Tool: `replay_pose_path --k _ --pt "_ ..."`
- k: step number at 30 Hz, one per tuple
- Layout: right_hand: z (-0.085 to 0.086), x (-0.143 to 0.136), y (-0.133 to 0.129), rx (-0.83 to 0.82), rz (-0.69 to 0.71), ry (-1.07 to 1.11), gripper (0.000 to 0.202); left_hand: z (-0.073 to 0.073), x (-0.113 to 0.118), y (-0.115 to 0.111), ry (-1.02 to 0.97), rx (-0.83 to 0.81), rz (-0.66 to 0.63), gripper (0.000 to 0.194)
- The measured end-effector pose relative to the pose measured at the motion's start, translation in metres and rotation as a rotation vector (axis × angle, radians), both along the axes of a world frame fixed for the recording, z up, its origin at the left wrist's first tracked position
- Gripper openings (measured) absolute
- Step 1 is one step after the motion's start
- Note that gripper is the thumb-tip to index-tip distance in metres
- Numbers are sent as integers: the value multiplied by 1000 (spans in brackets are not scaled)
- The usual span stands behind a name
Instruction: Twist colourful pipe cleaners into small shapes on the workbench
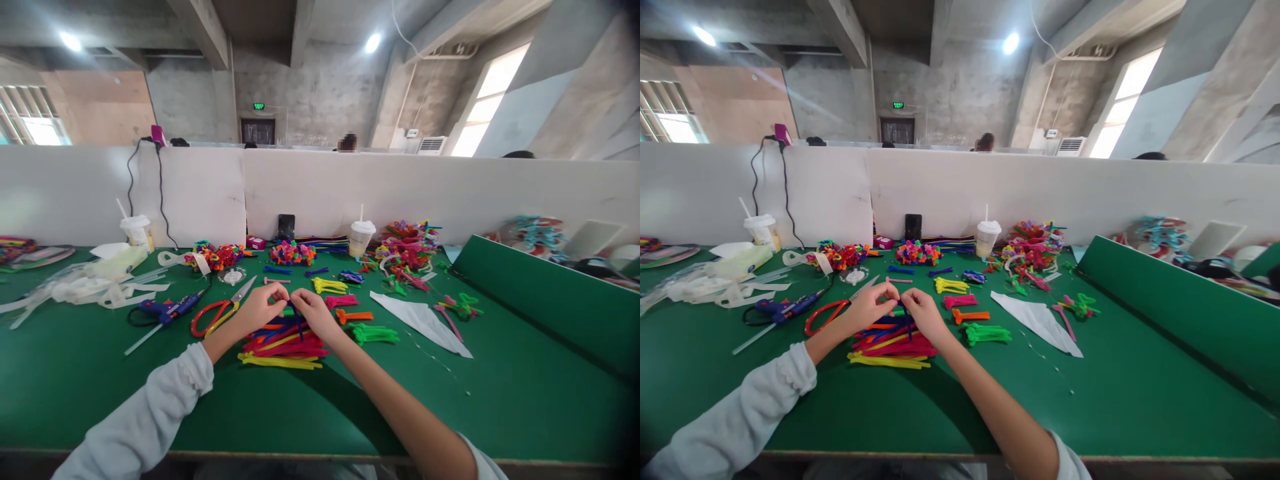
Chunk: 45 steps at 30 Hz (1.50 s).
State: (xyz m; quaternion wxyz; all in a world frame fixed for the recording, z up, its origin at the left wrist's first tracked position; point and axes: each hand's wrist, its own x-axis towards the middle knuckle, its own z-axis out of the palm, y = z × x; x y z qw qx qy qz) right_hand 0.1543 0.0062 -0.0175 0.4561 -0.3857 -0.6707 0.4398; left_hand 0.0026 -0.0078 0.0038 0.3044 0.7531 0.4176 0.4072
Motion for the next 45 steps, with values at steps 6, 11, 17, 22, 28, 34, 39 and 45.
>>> replay_pose_path --k 6,11,17,22,28,34,39,45 --pt "9 32 7 14 -177 122 18 19 6 53 -130 -46 38 13" --pt "10 50 5 48 -208 140 16 25 34 110 -234 -112 167 15" --pt "17 52 -2 106 -163 55 16 -2 75 155 -119 -156 177 25" --pt "19 50 -8 180 -198 -11 14 -21 89 177 59 -151 120 38" --pt "17 47 -11 213 -210 -31 14 -35 85 176 328 -106 98 43" --pt "13 44 -10 228 -174 -72 14 -23 78 156 529 0 192 46" --pt "4 41 -8 339 -112 -238 16 14 62 140 601 59 104 33" --pt "-10 32 -15 618 -130 -610 14 40 18 88 717 34 -57 22"
